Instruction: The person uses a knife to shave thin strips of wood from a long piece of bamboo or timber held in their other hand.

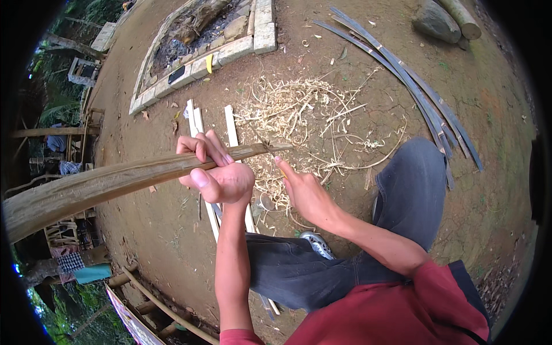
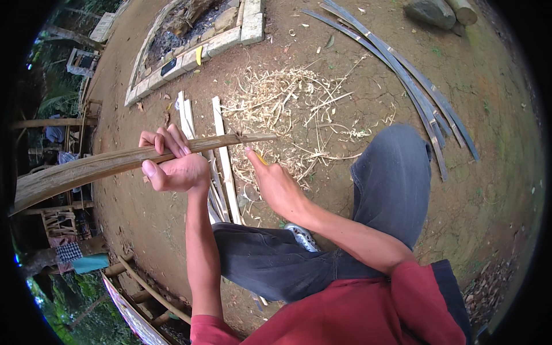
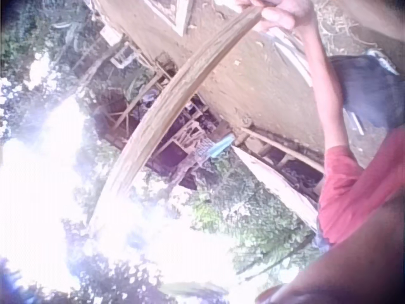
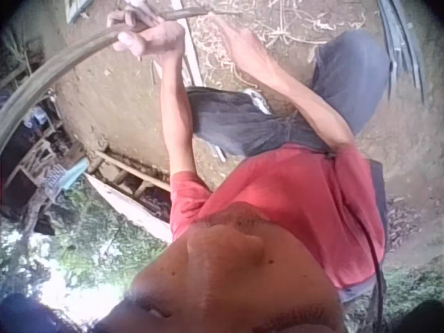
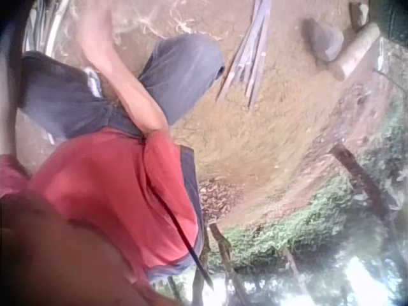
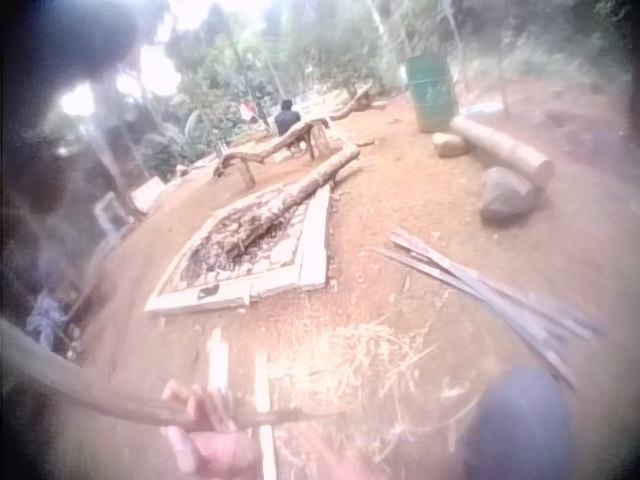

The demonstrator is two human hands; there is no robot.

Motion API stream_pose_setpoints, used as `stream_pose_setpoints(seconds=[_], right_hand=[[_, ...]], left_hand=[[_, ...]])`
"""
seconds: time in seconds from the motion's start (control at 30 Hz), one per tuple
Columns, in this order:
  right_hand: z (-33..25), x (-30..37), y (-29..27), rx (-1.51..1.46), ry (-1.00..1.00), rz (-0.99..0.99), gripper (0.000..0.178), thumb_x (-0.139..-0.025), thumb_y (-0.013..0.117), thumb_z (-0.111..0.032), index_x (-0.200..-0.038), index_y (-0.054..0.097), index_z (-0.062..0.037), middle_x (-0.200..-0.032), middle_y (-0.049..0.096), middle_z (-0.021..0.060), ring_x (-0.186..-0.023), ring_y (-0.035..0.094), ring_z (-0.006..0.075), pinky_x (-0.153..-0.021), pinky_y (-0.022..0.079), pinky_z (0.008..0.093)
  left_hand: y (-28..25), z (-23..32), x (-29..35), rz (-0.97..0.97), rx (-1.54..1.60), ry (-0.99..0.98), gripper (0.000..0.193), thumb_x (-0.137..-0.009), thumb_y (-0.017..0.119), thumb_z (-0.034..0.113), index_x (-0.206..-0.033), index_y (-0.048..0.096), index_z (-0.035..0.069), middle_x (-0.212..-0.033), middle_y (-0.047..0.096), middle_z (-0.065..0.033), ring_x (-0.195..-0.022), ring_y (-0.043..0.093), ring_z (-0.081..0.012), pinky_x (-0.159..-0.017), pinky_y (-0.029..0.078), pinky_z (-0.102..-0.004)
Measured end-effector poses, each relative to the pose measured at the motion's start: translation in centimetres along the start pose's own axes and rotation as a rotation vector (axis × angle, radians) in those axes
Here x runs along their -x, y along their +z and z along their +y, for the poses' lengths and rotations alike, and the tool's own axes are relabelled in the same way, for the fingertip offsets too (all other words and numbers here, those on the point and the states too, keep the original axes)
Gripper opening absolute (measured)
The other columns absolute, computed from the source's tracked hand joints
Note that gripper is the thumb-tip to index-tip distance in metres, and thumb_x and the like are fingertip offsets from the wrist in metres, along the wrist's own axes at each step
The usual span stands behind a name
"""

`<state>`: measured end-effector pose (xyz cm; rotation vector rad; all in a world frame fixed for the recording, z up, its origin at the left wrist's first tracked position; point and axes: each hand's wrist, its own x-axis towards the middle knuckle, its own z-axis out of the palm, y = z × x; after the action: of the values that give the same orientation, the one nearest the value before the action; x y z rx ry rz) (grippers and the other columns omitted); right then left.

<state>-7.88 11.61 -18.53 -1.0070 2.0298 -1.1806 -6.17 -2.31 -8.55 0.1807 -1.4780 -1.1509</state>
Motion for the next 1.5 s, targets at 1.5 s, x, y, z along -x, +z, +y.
stream_pose_setpoints(seconds=[1.5], right_hand=[[4.6,0.3,2.8,0.089,0.004,0.006,0.047,-0.097,0.05,-0.004,-0.142,0.034,-0.0031,-0.06,0.056,0.0099,-0.044,0.054,0.0188,-0.039,0.043,0.0338]], left_hand=[[0.9,0.8,-0.1,0.016,-0.03,0.004,0.051,-0.079,0.05,0.056,-0.071,0.03,0.011,-0.058,0.027,0.0003,-0.044,0.023,-0.0076,-0.042,0.022,-0.0215]])
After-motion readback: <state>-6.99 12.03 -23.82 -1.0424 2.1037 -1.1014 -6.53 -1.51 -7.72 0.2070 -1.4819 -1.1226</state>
